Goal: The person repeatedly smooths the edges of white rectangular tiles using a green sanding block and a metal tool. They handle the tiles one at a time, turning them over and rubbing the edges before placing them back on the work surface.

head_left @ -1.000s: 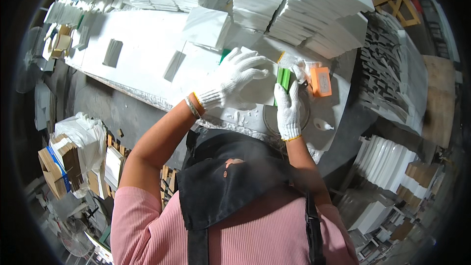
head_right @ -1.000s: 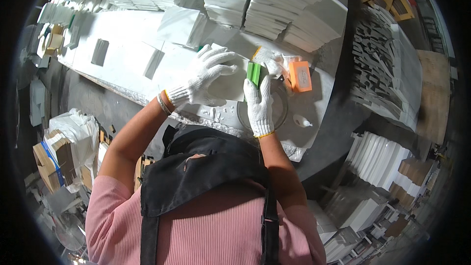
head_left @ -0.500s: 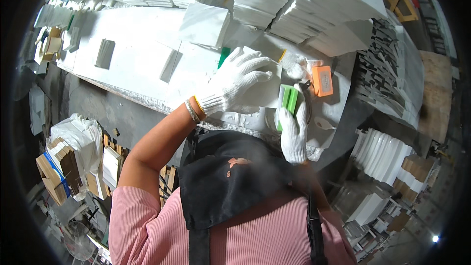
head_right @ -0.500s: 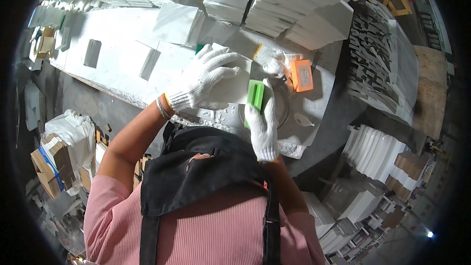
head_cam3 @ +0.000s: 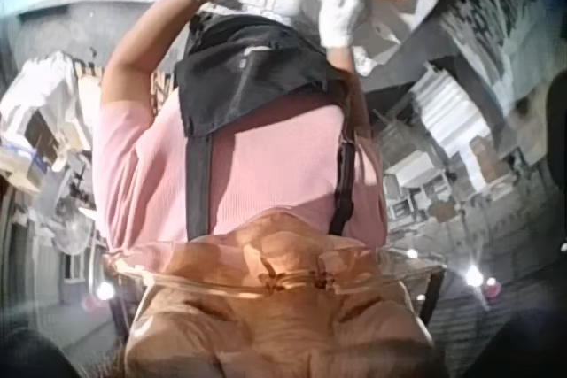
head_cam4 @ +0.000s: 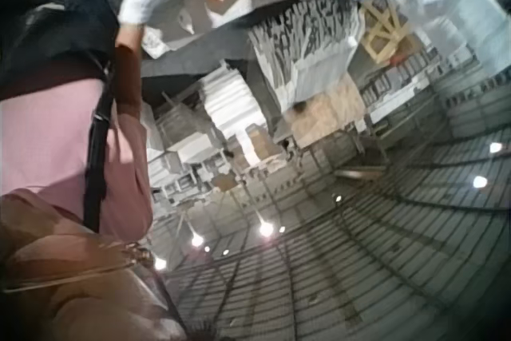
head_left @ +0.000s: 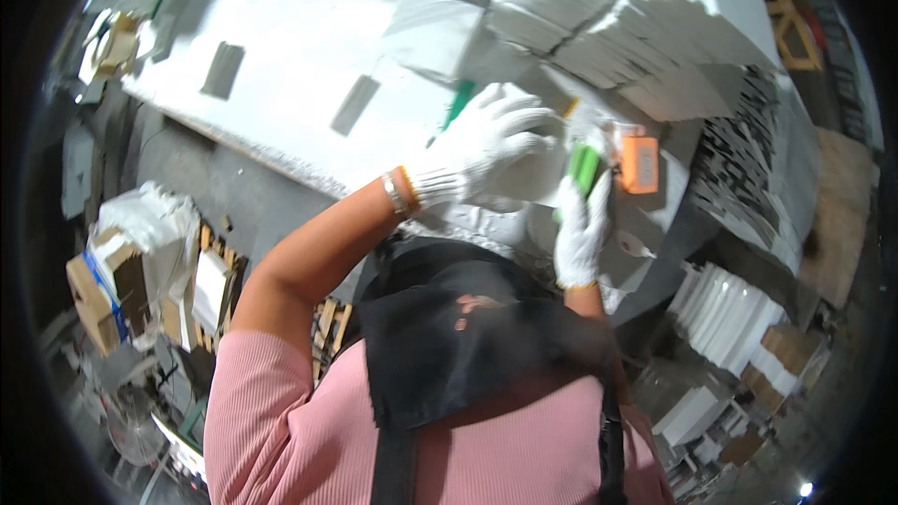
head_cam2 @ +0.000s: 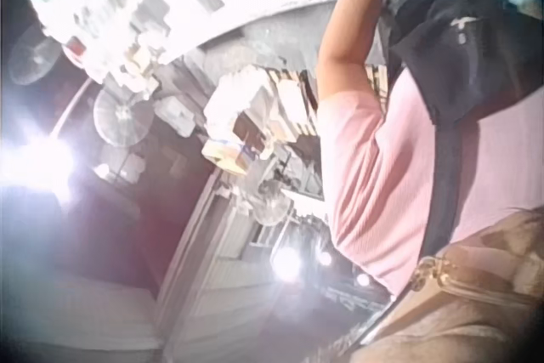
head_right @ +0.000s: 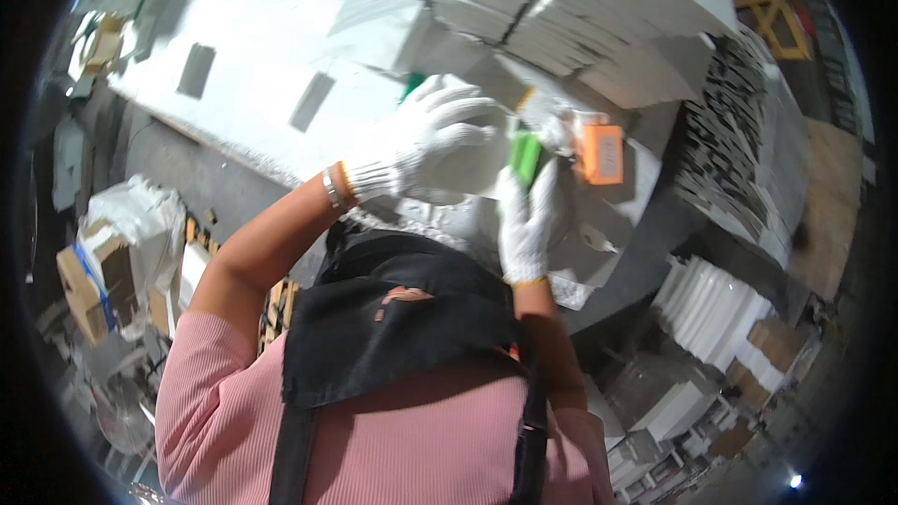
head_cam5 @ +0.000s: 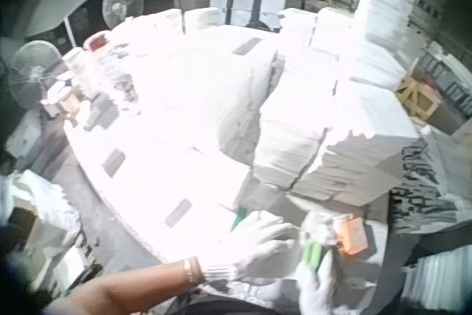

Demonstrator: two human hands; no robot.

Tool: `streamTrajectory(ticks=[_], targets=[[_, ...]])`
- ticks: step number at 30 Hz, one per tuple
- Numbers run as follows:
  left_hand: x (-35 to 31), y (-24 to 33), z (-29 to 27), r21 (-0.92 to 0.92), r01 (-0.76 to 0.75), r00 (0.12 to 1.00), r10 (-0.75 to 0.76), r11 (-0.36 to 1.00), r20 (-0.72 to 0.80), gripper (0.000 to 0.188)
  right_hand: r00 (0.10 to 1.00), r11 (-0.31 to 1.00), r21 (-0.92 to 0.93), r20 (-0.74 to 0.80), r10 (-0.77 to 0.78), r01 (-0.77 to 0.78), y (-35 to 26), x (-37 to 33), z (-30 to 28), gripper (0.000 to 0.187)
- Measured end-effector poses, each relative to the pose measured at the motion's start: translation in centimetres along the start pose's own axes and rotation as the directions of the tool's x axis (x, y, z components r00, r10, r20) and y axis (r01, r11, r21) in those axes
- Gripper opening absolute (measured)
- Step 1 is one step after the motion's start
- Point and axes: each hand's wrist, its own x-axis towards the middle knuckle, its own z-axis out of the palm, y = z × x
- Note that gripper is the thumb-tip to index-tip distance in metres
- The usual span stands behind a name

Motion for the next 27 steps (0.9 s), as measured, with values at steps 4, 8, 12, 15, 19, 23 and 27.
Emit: streamTrajectory(ticks=[4,8,12,15,19,23,27], targets=[[0.0,-0.2,0.0,-0.036,-0.044,0.998,0.042,0.998,-0.043,0.071,0.996,0.963,0.256,0.050,0.070,-0.080,1.1,0.9,0.5,0.059],[-0.5,-0.3,-0.2,-0.082,-0.062,0.995,0.056,0.995,-0.080,0.071,0.960,0.931,0.234,-0.038,-0.279,0.280,1.1,-2.5,-0.1,0.057],[-0.7,-0.3,0.6,-0.012,-0.036,0.996,0.035,0.999,-0.083,0.069,1.000,0.985,0.172,0.015,-0.027,0.024,1.7,0.7,0.9,0.058],[-0.1,-0.2,0.2,-0.030,-0.038,0.998,0.037,0.999,-0.048,0.068,1.000,0.980,0.197,0.024,0.007,-0.012,1.7,0.4,0.2,0.061],[-0.3,-0.6,0.7,0.045,-0.060,0.996,0.062,0.997,-0.062,0.075,0.987,0.903,0.407,0.024,-0.160,0.137,0.6,-3.2,-0.1,0.060],[0.2,0.0,0.2,0.016,-0.001,0.999,0.000,1.000,0.034,0.077,0.993,0.925,0.361,0.076,0.093,-0.115,2.1,1.0,0.6,0.068],[-0.3,-0.2,0.1,0.061,0.016,0.998,-0.020,0.998,0.067,0.077,0.988,0.906,0.408,0.144,0.058,-0.112,0.2,-0.9,-0.3,0.061]])
